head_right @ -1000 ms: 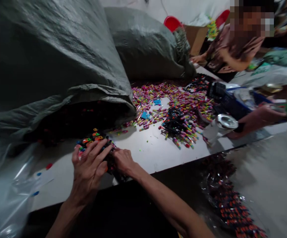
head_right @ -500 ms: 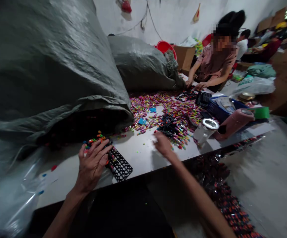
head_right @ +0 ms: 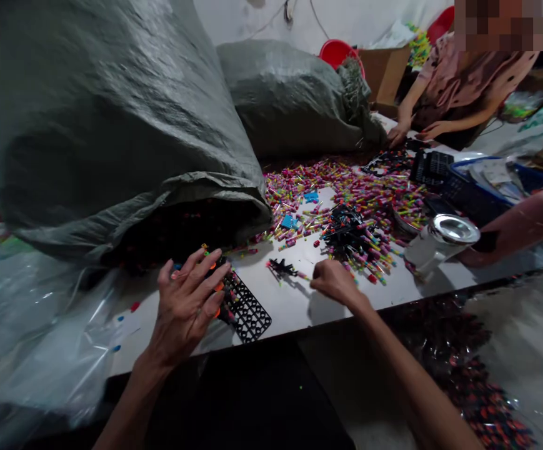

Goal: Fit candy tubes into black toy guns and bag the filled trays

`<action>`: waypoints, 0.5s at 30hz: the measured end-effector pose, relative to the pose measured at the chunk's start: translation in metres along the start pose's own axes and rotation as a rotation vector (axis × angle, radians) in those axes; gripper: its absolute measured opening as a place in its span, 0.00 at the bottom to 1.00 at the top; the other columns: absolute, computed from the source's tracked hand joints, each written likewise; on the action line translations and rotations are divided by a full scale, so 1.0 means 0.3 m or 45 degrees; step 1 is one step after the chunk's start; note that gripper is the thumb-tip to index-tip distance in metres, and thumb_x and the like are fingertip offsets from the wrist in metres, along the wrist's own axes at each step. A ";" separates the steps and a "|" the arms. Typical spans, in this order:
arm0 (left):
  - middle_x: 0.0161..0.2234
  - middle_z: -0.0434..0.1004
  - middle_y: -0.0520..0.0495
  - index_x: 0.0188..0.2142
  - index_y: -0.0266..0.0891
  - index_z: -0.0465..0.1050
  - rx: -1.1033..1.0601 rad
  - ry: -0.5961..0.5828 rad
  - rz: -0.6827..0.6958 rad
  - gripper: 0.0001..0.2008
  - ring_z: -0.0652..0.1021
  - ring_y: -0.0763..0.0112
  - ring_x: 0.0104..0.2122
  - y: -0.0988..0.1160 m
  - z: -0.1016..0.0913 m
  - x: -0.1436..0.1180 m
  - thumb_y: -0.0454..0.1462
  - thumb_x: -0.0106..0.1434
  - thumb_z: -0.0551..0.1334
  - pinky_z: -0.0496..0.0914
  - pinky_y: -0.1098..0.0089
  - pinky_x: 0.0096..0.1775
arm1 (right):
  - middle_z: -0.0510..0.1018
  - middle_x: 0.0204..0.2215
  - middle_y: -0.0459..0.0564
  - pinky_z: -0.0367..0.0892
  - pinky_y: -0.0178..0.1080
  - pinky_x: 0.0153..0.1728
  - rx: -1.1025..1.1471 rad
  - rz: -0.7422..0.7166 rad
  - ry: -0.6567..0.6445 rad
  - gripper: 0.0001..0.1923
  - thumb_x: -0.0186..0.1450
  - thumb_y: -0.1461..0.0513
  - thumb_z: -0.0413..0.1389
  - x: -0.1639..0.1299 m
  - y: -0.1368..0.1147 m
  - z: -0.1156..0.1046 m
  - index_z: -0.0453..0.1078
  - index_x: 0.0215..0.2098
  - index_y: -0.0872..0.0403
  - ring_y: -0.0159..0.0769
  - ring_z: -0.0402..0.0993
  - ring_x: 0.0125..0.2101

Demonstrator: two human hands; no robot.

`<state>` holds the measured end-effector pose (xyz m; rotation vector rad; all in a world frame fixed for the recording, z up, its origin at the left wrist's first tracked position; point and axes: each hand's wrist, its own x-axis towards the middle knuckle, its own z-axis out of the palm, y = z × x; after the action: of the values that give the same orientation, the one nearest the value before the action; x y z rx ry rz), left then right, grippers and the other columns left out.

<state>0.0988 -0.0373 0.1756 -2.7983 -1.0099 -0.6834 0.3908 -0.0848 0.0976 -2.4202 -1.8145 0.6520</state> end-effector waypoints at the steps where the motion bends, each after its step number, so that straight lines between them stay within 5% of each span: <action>1: 0.60 0.60 0.46 0.55 0.45 0.64 0.019 -0.048 0.004 0.19 0.57 0.56 0.61 -0.002 0.000 0.009 0.40 0.65 0.52 0.44 0.45 0.58 | 0.78 0.29 0.53 0.57 0.33 0.26 -0.011 -0.008 -0.027 0.09 0.56 0.63 0.53 0.002 -0.042 0.026 0.75 0.32 0.55 0.38 0.74 0.30; 6: 0.61 0.59 0.47 0.55 0.44 0.64 0.034 -0.179 -0.015 0.19 0.55 0.58 0.62 -0.022 0.034 0.011 0.38 0.66 0.49 0.49 0.48 0.58 | 0.77 0.38 0.62 0.60 0.37 0.31 -0.097 -0.048 0.029 0.12 0.62 0.61 0.50 0.032 -0.165 0.104 0.74 0.36 0.58 0.45 0.74 0.36; 10: 0.60 0.61 0.48 0.54 0.42 0.66 -0.012 -0.116 -0.048 0.19 0.56 0.57 0.62 -0.027 0.056 -0.001 0.36 0.65 0.50 0.50 0.49 0.58 | 0.77 0.31 0.59 0.58 0.35 0.28 -0.067 -0.080 0.028 0.12 0.61 0.60 0.50 0.059 -0.178 0.098 0.73 0.31 0.58 0.42 0.74 0.34; 12: 0.59 0.62 0.48 0.53 0.41 0.67 -0.037 -0.088 -0.054 0.19 0.56 0.57 0.61 -0.026 0.059 -0.002 0.36 0.64 0.50 0.50 0.49 0.58 | 0.76 0.25 0.53 0.57 0.33 0.25 0.109 -0.113 -0.020 0.08 0.57 0.61 0.53 0.069 -0.184 0.100 0.72 0.27 0.57 0.37 0.73 0.28; 15: 0.58 0.63 0.48 0.53 0.42 0.67 -0.062 -0.067 -0.063 0.18 0.57 0.58 0.61 -0.026 0.059 -0.004 0.35 0.64 0.51 0.50 0.49 0.59 | 0.71 0.19 0.44 0.55 0.30 0.20 0.732 -0.198 -0.098 0.04 0.49 0.65 0.56 0.094 -0.235 0.140 0.67 0.25 0.56 0.29 0.67 0.20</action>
<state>0.1000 -0.0279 0.1588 -2.8562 -1.0901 -0.6515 0.3182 -0.0457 0.0708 -1.8836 -1.5375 1.0826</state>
